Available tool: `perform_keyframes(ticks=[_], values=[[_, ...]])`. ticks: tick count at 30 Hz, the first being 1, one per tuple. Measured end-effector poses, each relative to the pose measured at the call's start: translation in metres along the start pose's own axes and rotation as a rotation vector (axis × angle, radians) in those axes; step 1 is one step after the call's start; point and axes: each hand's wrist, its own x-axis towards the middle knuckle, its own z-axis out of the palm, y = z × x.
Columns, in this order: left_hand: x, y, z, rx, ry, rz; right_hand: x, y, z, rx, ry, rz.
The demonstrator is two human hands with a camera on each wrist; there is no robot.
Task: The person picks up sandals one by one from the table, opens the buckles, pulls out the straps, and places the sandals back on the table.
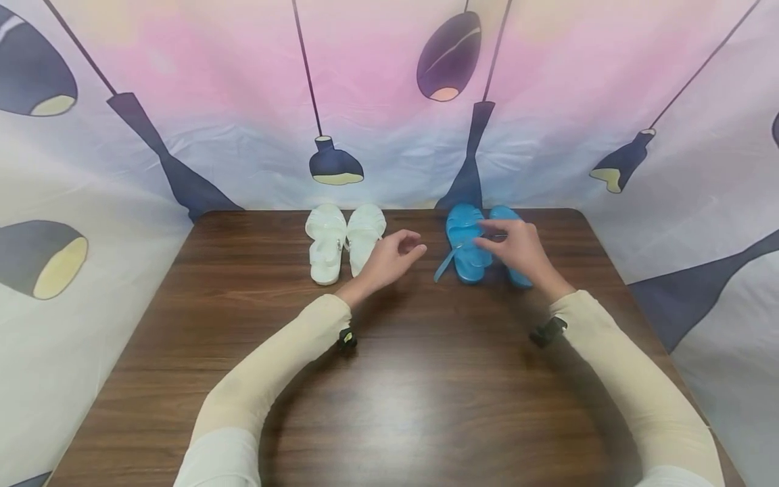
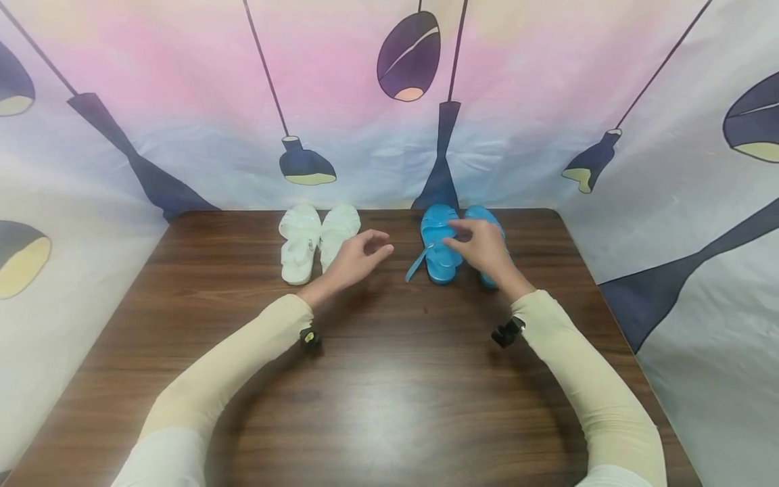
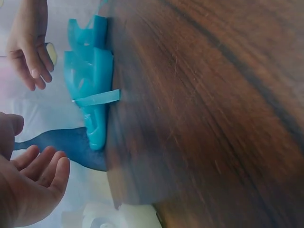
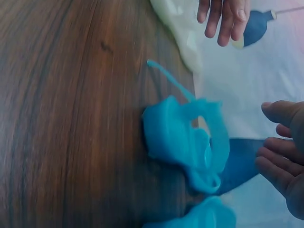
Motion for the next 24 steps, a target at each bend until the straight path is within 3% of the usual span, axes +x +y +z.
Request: perform_keyframes(ticks=[7,14,19,24], values=[[0.019,-0.004,0.025,-0.008,-0.050,-0.007,0.005,0.013,0.003,-0.043,-0.040,0.066],[0.034,-0.005,0.049,0.008,-0.062,-0.043,0.012,0.025,0.014,-0.105,-0.055,0.070],[0.040,-0.005,0.063,-0.016,-0.058,-0.073,0.013,0.025,0.017,-0.143,-0.078,0.071],[0.041,0.000,0.073,-0.021,-0.072,-0.079,0.014,0.022,0.017,-0.157,-0.137,0.131]])
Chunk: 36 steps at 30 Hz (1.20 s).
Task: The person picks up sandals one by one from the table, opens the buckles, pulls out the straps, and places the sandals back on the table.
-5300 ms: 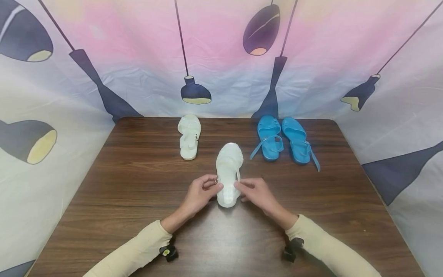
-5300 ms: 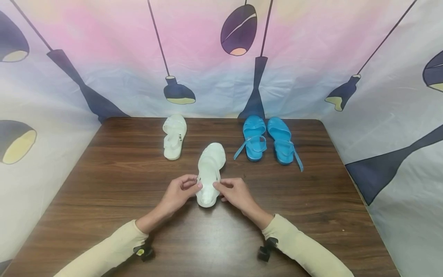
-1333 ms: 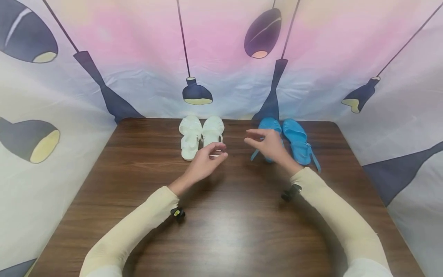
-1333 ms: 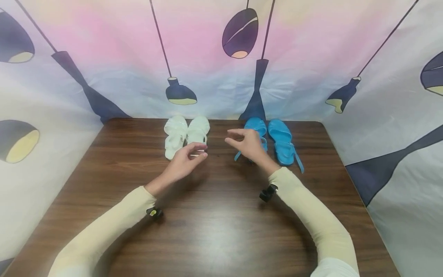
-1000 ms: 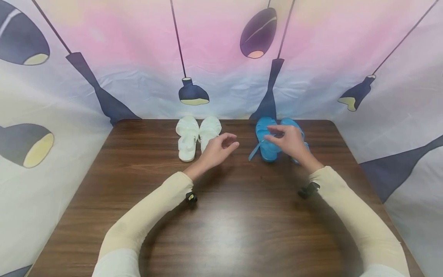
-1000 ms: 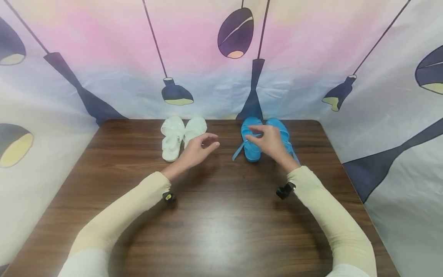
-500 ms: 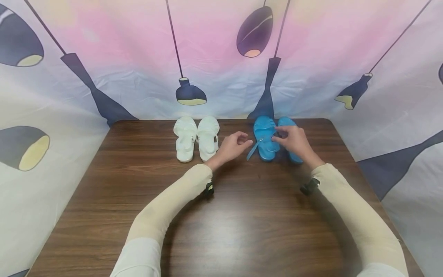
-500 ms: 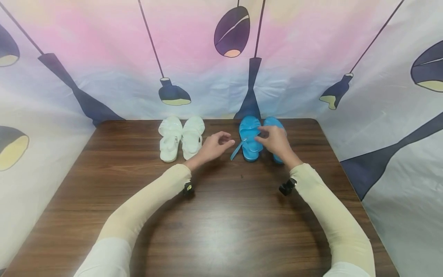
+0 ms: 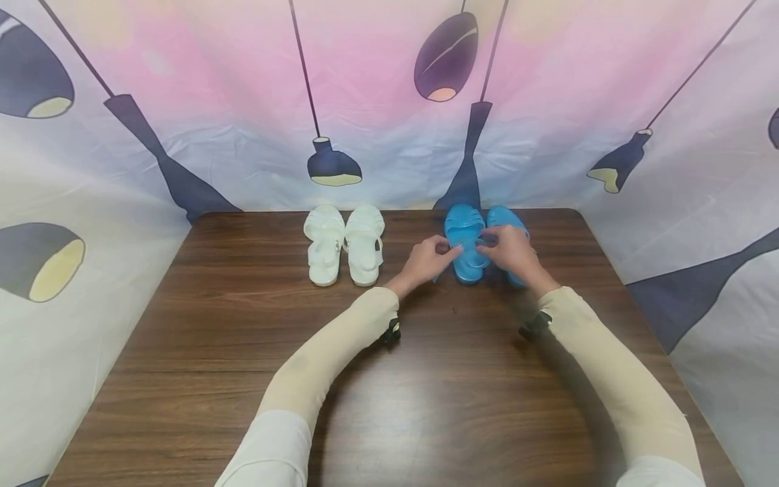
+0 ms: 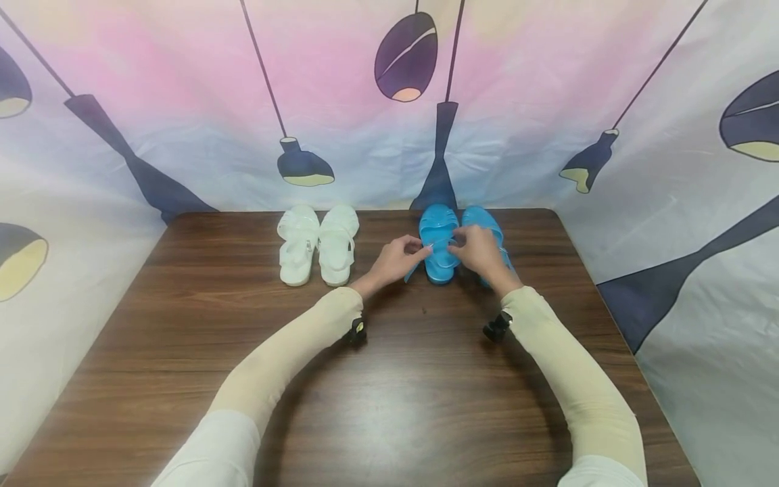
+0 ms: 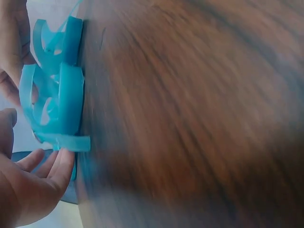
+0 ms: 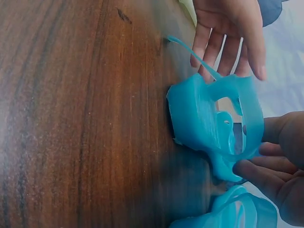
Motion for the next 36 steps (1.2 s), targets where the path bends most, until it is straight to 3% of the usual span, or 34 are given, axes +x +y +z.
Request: perform_keyframes(ticks=[10,21,25,36], values=[[0.005,0.005,0.011,0.030,0.028,-0.003,0.004,-0.002,0.002,-0.021,-0.034,0.033],[0.006,0.007,0.010,0.033,-0.012,-0.099,0.010,-0.003,0.004,-0.020,-0.101,0.078],[0.006,0.009,0.010,-0.007,-0.011,-0.114,0.010,-0.004,0.005,-0.013,-0.092,0.060],[-0.001,0.009,0.008,-0.221,0.033,-0.117,0.001,-0.008,0.005,0.039,-0.003,0.048]])
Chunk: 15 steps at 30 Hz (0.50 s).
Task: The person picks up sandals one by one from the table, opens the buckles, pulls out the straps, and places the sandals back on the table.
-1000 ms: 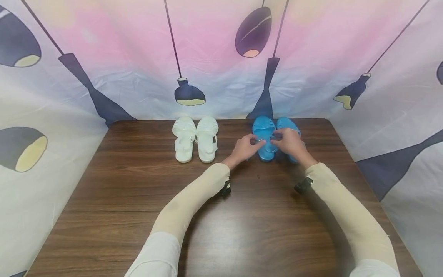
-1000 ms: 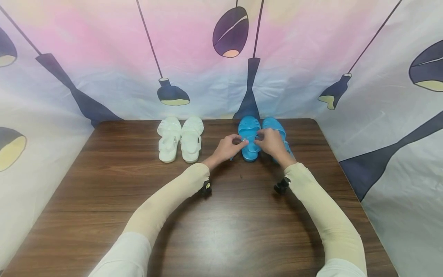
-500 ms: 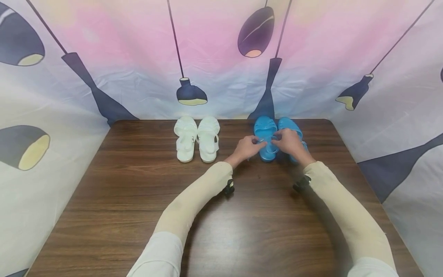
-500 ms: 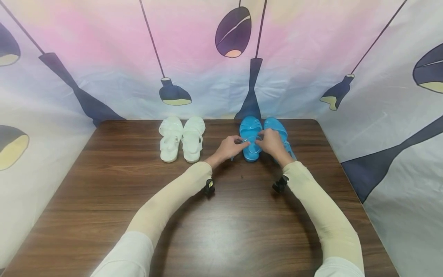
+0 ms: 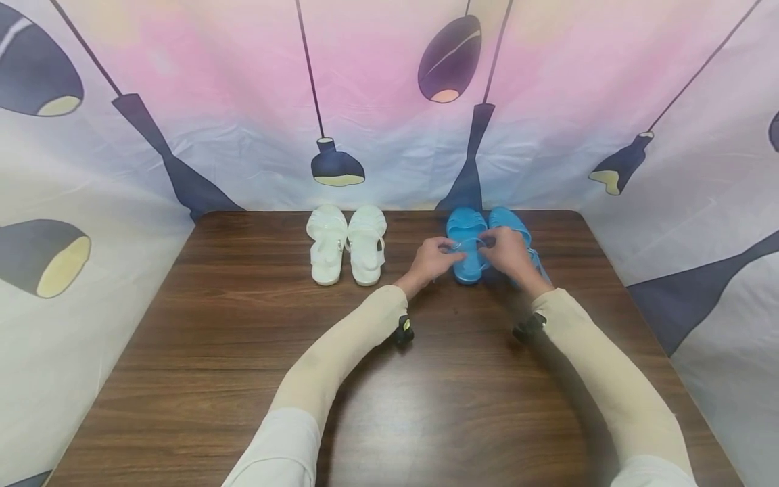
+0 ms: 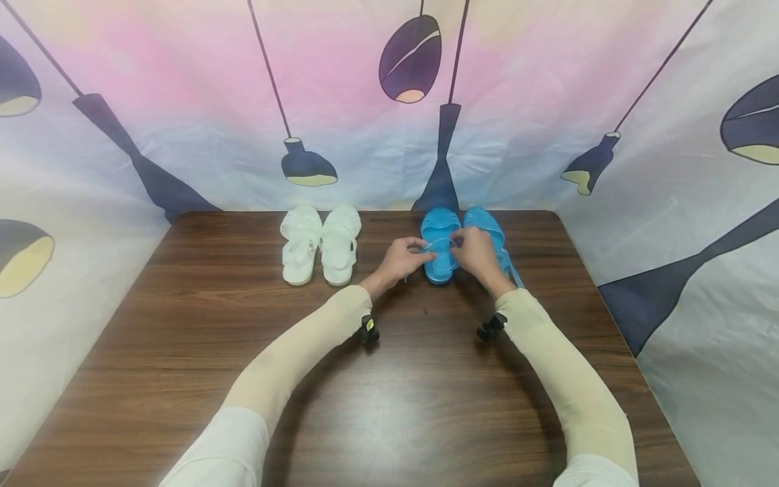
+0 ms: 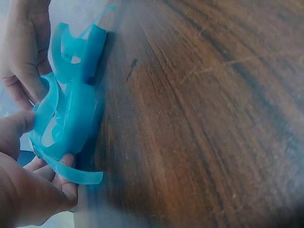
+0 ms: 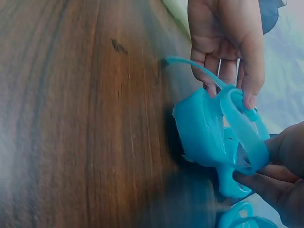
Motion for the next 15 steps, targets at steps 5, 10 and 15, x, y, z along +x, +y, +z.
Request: perform_keyframes(ticks=[5,10,15], values=[[-0.007,0.004,-0.005,-0.040,0.003,-0.001,-0.009,-0.005,-0.001,0.056,0.039,0.002],[-0.019,0.008,-0.015,-0.056,-0.009,0.019,-0.021,-0.012,-0.001,0.094,0.069,-0.007],[-0.034,0.010,-0.024,-0.078,-0.016,0.027,-0.034,-0.021,-0.002,0.151,0.082,-0.020]])
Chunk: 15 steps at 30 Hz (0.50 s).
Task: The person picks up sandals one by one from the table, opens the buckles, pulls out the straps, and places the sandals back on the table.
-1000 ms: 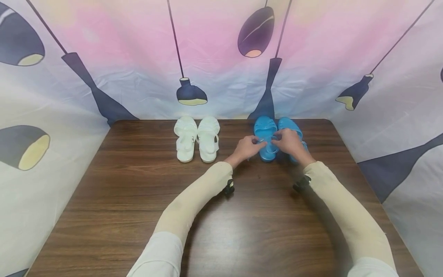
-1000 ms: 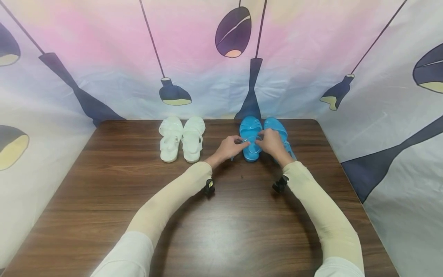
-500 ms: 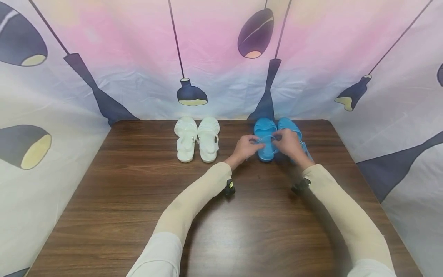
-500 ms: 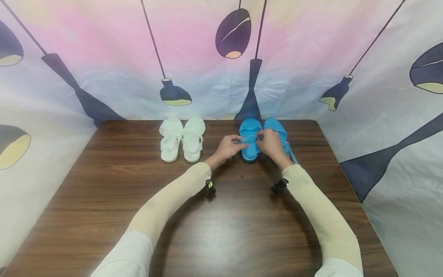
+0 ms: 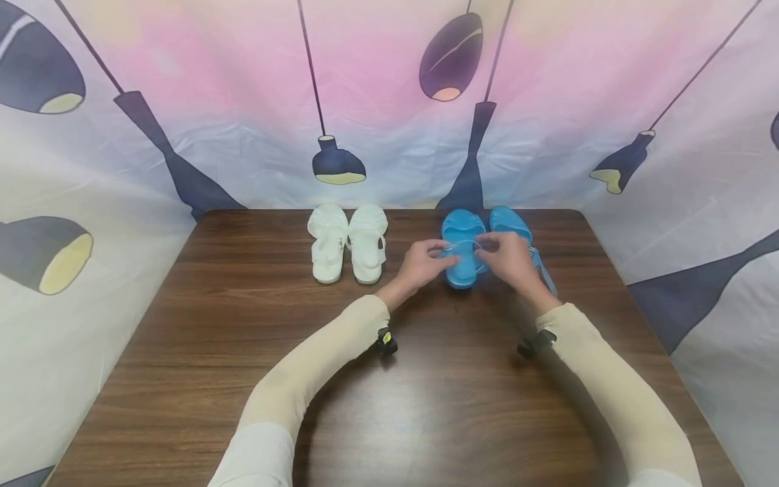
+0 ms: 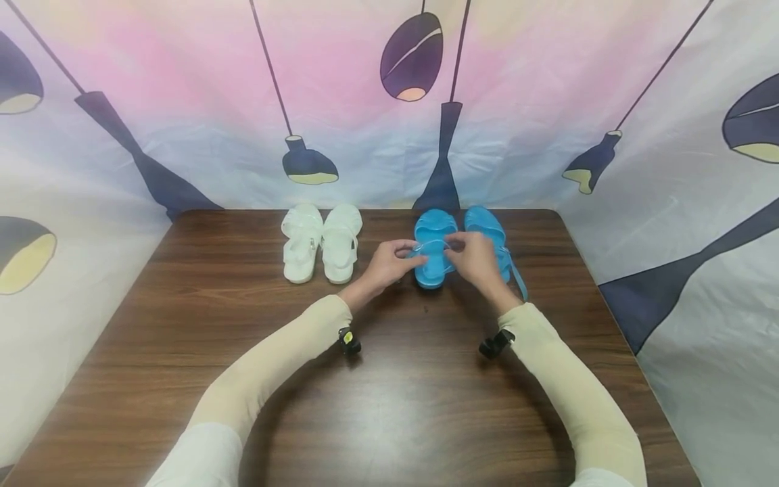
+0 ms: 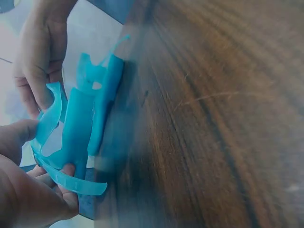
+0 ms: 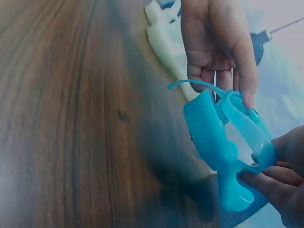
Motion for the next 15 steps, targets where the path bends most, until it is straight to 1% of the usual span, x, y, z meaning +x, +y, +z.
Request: perform_keyframes(ticks=[5,10,12,15], values=[[-0.018,0.003,-0.009,-0.007,0.006,0.005,-0.012,-0.012,-0.001,0.043,0.010,-0.038],[-0.039,0.006,-0.020,0.040,0.020,0.019,-0.023,-0.024,0.001,0.083,0.002,-0.060],[-0.047,0.006,-0.024,0.058,0.024,0.022,-0.028,-0.029,0.002,0.103,-0.012,-0.055],[-0.060,0.006,-0.029,0.057,0.019,0.022,-0.036,-0.035,0.005,0.116,-0.025,-0.053]])
